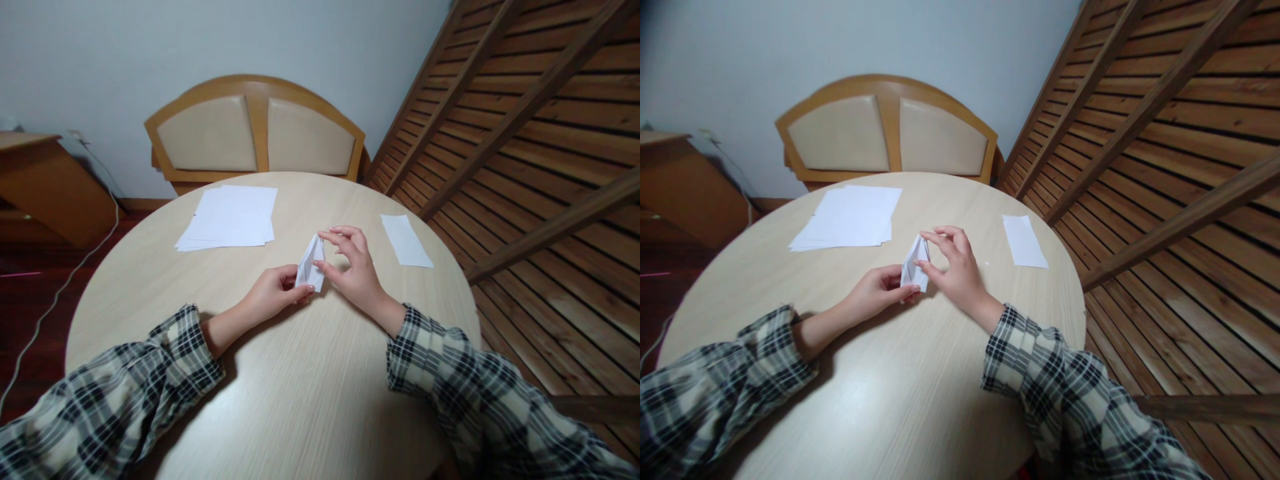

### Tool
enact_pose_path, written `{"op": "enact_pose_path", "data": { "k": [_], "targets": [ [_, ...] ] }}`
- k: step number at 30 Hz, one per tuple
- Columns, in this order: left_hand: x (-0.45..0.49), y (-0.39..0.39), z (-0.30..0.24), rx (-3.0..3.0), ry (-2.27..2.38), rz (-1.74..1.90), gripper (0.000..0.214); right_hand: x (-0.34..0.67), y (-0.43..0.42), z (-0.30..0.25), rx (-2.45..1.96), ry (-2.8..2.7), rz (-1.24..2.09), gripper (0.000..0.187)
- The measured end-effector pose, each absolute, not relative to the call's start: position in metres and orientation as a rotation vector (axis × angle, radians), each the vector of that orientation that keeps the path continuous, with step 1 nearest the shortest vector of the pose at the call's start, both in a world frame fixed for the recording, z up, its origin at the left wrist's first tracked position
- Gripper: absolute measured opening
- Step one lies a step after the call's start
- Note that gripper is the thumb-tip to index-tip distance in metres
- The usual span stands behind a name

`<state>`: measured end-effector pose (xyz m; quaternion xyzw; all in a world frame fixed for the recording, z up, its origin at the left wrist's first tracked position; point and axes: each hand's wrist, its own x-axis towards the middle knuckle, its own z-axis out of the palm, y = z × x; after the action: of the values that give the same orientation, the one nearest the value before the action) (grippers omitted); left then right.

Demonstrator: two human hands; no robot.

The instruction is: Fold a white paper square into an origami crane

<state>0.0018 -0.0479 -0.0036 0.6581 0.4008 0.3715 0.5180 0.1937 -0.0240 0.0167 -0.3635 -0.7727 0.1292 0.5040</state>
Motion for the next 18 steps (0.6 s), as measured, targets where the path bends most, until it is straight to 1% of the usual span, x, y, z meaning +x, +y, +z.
{"op": "enact_pose_path", "data": {
  "k": [4, 7, 10, 16, 18],
  "targets": [
    [0.001, -0.048, -0.003, 1.637, 0.965, 0.896, 0.025, 0.194, -0.022, 0.016, -0.846, -1.927, 0.239, 0.049],
    [0.000, -0.048, -0.004, 1.663, 0.973, 0.894, 0.024, 0.194, -0.022, 0.016, -0.834, -1.924, 0.221, 0.048],
    [0.000, -0.048, -0.005, 1.671, 0.991, 0.882, 0.023, 0.194, -0.022, 0.018, -0.825, -1.892, 0.230, 0.038],
    [0.000, -0.049, -0.005, 1.666, 1.000, 0.865, 0.024, 0.193, -0.027, 0.025, -0.807, -1.784, 0.241, 0.011],
    [0.000, -0.049, -0.005, 1.666, 1.009, 0.870, 0.025, 0.193, -0.029, 0.027, -0.786, -1.766, 0.234, 0.006]
  ]
}}
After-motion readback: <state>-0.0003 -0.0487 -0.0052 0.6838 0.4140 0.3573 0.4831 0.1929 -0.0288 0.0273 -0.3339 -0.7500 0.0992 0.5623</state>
